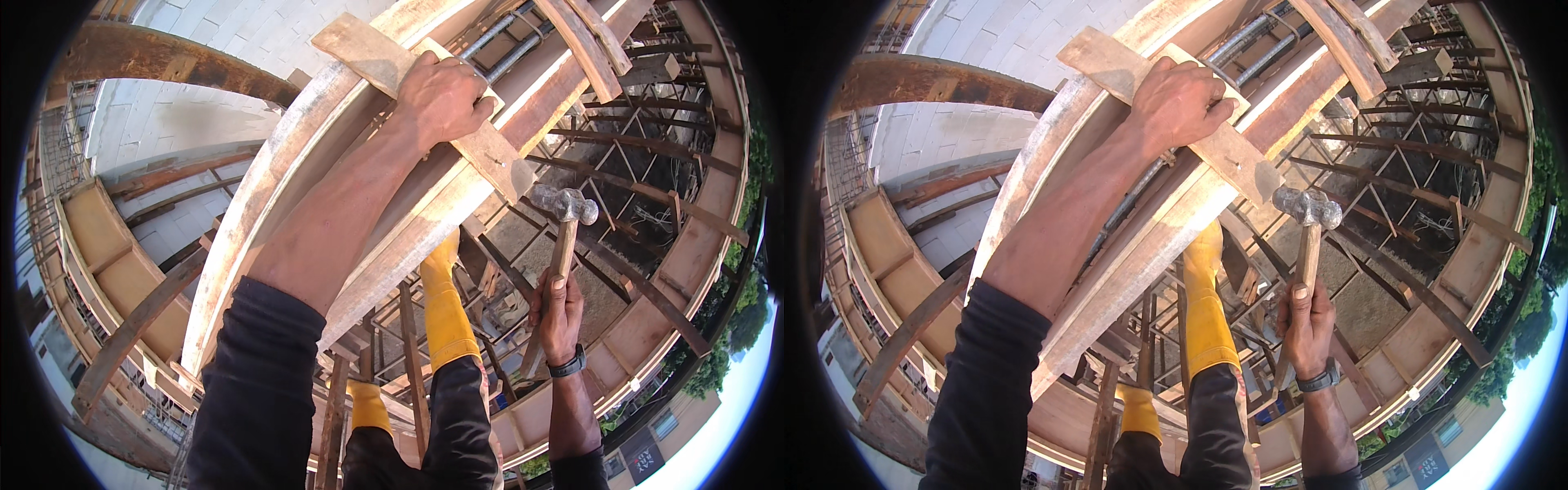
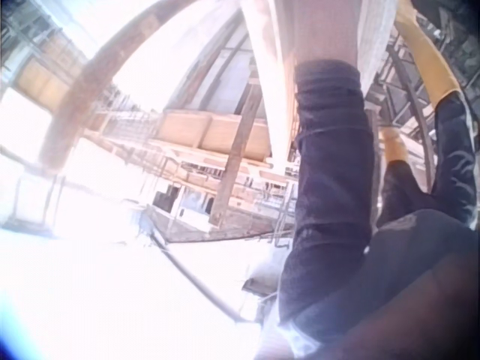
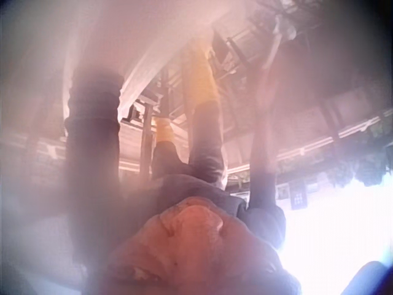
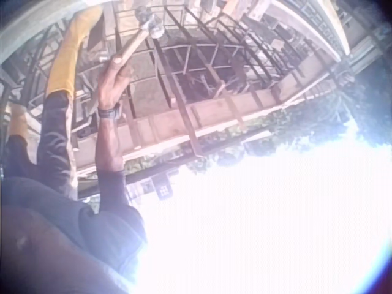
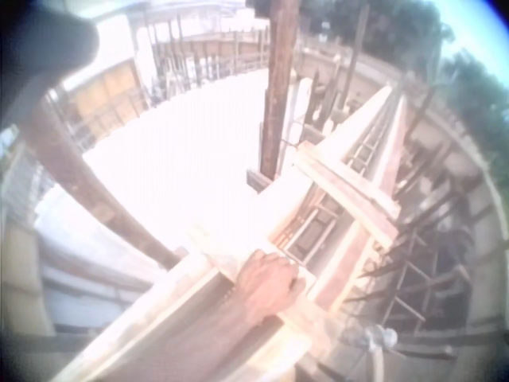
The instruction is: The person positions a wooden block against a structural frame and hammers a nail into it to secure the piece.
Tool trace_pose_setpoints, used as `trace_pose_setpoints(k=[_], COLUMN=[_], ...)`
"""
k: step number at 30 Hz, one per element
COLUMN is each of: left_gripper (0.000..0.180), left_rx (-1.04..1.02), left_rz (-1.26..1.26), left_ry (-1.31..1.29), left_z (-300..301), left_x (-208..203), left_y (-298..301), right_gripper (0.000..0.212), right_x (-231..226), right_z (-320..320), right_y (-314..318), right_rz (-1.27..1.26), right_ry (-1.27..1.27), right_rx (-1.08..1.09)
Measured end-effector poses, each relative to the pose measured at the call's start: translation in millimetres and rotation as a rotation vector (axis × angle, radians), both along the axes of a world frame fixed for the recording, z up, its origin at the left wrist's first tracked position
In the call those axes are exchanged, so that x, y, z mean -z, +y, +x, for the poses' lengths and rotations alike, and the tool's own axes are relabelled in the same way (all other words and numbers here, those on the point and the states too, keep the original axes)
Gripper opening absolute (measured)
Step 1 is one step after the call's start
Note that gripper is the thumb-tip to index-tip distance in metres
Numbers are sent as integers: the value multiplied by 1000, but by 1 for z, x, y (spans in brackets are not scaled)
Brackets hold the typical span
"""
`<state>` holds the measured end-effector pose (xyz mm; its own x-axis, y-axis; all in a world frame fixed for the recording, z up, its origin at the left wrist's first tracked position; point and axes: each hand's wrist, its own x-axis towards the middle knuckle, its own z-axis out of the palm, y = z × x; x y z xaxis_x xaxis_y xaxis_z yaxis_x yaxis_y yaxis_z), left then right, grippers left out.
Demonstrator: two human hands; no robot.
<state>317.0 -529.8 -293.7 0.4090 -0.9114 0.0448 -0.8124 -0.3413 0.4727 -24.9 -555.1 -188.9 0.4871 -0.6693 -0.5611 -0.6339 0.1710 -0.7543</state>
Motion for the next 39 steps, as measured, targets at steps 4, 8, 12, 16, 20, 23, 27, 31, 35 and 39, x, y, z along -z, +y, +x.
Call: trace_pose_setpoints(k=[4, 8, 12, 16, 20, 23, 27, 31, 35, 39], left_gripper=[32, 32, 32, 32, 34, 39, 40, 42, 39, 37], left_rx=[4, 18, 6, 20, 26, 8, -26, -42, -53, -32], left_rz=[9, 69, 86, 63, 50, 31, 101, 156, 272, 227], left_ry=[-29, -2, -51, -46, -25, -46, -12, 4, 76, 65], left_z=[8, 2, 1, 2, 4, 3, 1, 7, 9, 7], left_x=[6, -3, 3, 3, 2, 1, -1, -6, -20, -19], left_y=[4, -16, -7, -9, -7, -6, -10, -12, -17, -15], right_gripper=[48, 48, 47, 44, 42, 40, 40, 40, 40, 40], right_x=[2, -5, 2, -3, -5, -5, -6, -12, -10, -12], right_z=[0, 1, 5, 11, 18, 21, 23, 34, 36, 32], right_y=[8, 7, 15, 11, 2, 1, 1, 2, 2, 2], right_rz=[45, 48, 77, 90, 58, 10, -50, -62, -83, -98], right_ry=[15, 30, 29, -32, -86, -109, -109, -127, -118, -110], right_rx=[-8, 54, 63, 50, 6, -8, -58, -135, -139, -114])
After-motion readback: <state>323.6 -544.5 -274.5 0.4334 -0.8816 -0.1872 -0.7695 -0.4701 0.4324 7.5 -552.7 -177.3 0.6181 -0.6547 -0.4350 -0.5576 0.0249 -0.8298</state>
